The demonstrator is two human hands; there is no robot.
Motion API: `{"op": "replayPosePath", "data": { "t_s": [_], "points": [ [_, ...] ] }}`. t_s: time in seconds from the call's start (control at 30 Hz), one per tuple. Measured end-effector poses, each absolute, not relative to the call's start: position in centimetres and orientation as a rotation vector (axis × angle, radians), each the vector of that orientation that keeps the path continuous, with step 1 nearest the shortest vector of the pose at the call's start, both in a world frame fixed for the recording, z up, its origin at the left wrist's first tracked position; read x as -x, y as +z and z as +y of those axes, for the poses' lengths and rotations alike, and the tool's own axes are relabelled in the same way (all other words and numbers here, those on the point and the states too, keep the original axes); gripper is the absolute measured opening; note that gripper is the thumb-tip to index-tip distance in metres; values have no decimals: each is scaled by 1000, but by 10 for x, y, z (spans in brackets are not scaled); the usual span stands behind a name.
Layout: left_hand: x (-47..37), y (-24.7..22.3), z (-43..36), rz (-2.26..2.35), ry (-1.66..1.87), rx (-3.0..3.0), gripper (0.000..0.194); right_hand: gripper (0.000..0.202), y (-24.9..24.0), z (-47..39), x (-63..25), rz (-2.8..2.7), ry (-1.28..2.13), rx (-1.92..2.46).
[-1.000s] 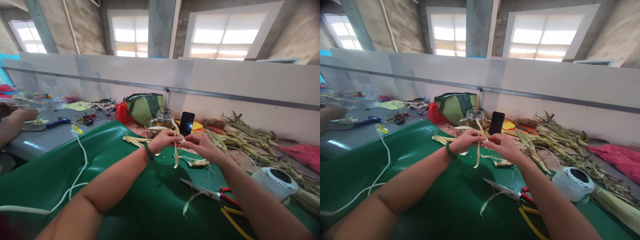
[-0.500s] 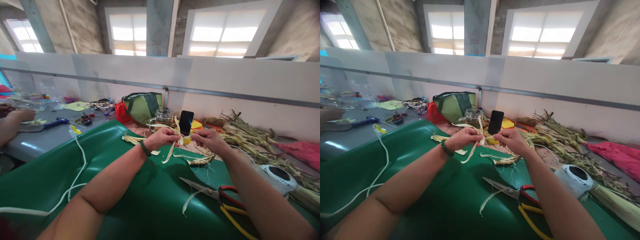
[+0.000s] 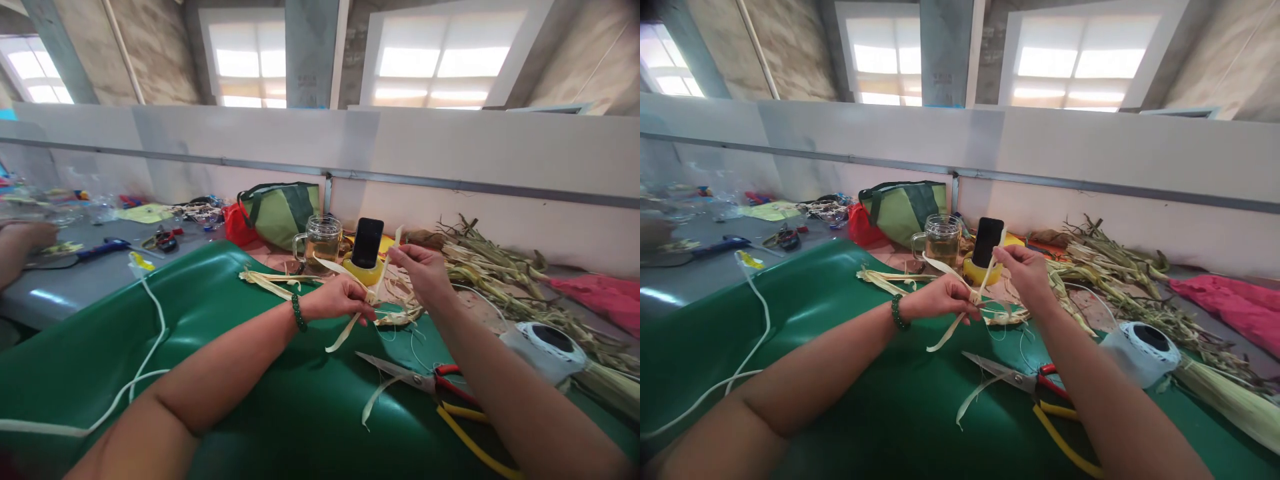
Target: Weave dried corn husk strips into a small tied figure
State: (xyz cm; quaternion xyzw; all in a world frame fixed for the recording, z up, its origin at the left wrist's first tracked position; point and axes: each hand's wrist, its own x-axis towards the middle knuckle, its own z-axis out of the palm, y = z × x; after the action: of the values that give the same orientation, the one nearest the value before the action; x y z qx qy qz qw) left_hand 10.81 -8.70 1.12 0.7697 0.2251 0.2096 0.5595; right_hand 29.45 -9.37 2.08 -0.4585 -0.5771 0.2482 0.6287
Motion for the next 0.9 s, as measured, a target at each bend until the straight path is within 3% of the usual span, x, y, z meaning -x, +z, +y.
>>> {"op": "replayPosePath", "data": {
  "t_s": [0.2,0.4,0.6,0.7,0.8,0.9],
  "points": [
    [-108,12,-87,528,522,-1759,24,37,25,-92,-300,-1309,572,1075],
    [-107,12,-86,588,617,-1637,28,37,30,-107,-284,-1835,688,1186],
    [-109,10,-87,660,686,-1632,37,43,25,-113,-279,-1851,250,1205],
    [-111,2,-85,767,796,-1821,30,33,25,-119,-276,-1804,-43,1247],
    [-113,-4,-86,812,890,-2073,19,18,24,-121,-273,-1968,-17,1235],
    [-114,-4,-88,786,860,-2084,20,17,23,-120,-273,-2048,26,1185]
  ]
}}
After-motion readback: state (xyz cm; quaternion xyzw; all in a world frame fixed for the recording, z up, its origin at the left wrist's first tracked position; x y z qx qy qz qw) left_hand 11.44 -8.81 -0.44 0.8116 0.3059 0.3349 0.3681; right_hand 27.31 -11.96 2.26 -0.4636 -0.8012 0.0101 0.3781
